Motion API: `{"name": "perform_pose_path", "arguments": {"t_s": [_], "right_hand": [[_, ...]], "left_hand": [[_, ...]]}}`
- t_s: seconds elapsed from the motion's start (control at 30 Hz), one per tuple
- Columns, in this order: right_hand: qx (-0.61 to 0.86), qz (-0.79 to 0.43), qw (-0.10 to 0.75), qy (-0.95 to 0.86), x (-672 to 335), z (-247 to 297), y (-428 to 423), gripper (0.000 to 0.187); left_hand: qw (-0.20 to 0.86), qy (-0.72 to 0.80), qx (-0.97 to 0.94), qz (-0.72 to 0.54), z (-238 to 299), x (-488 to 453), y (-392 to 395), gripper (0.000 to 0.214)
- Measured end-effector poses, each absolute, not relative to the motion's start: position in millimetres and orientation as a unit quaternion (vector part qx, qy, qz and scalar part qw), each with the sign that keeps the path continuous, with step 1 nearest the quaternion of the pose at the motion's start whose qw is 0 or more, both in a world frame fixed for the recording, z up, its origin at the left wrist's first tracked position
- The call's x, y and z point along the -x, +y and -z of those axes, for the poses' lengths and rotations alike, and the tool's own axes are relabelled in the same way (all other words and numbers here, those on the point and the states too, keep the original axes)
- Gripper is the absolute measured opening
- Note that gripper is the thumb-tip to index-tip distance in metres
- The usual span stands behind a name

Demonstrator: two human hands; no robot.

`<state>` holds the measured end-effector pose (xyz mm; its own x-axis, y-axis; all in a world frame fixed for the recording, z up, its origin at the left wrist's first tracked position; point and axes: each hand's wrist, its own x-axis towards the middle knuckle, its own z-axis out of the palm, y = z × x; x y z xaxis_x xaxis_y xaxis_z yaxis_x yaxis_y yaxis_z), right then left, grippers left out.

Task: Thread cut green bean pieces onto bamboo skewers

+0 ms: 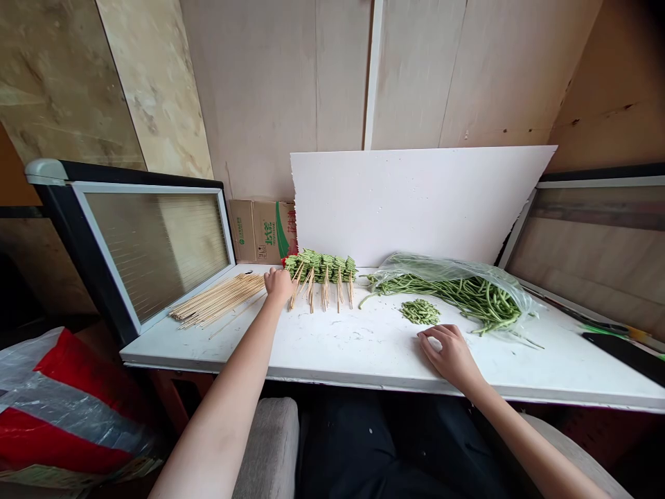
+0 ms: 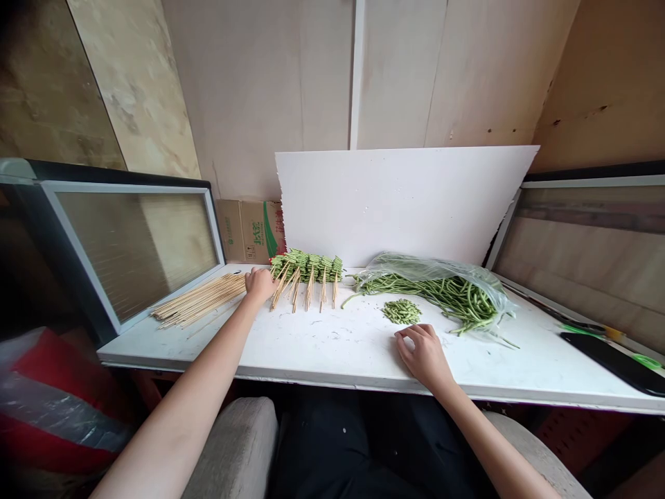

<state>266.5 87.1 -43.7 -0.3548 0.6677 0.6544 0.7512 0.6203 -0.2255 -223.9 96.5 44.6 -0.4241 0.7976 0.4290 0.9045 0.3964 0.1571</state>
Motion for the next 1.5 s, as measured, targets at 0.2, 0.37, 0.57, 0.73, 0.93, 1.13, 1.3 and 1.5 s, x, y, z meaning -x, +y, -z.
{"name": "perform_pose_path", "arguments": {"t_s": [0.2, 0.37, 0.57, 0.73, 0.93, 1.13, 1.3, 1.5], "right_hand": [[0.439, 0.056, 0.368, -0.818, -264, 42, 86, 0.034], [0.439, 0.045, 0.372, -0.817, -262, 38, 82, 0.035], [0.436, 0.044, 0.366, -0.821, -263, 39, 82, 0.036], [0.429, 0.06, 0.377, -0.819, -267, 46, 91, 0.036], [0.425, 0.063, 0.384, -0.817, -267, 48, 94, 0.035], [0.431, 0.059, 0.374, -0.819, -266, 47, 92, 0.036], [0.43, 0.057, 0.381, -0.817, -265, 46, 91, 0.037], [0.43, 0.053, 0.375, -0.819, -266, 44, 91, 0.038]], "left_hand": [[0.142, -0.821, 0.523, 0.179, -43, 214, 100, 0.018], [0.14, -0.807, 0.539, 0.197, -41, 204, 103, 0.021], [0.148, -0.794, 0.543, 0.228, -41, 200, 102, 0.022], [0.173, -0.783, 0.543, 0.248, -40, 201, 98, 0.028], [0.174, -0.779, 0.542, 0.262, -37, 198, 97, 0.03], [0.157, -0.782, 0.544, 0.261, -37, 195, 100, 0.027], [0.145, -0.794, 0.529, 0.26, -34, 197, 98, 0.023], [0.129, -0.795, 0.507, 0.308, -36, 200, 89, 0.036]]}}
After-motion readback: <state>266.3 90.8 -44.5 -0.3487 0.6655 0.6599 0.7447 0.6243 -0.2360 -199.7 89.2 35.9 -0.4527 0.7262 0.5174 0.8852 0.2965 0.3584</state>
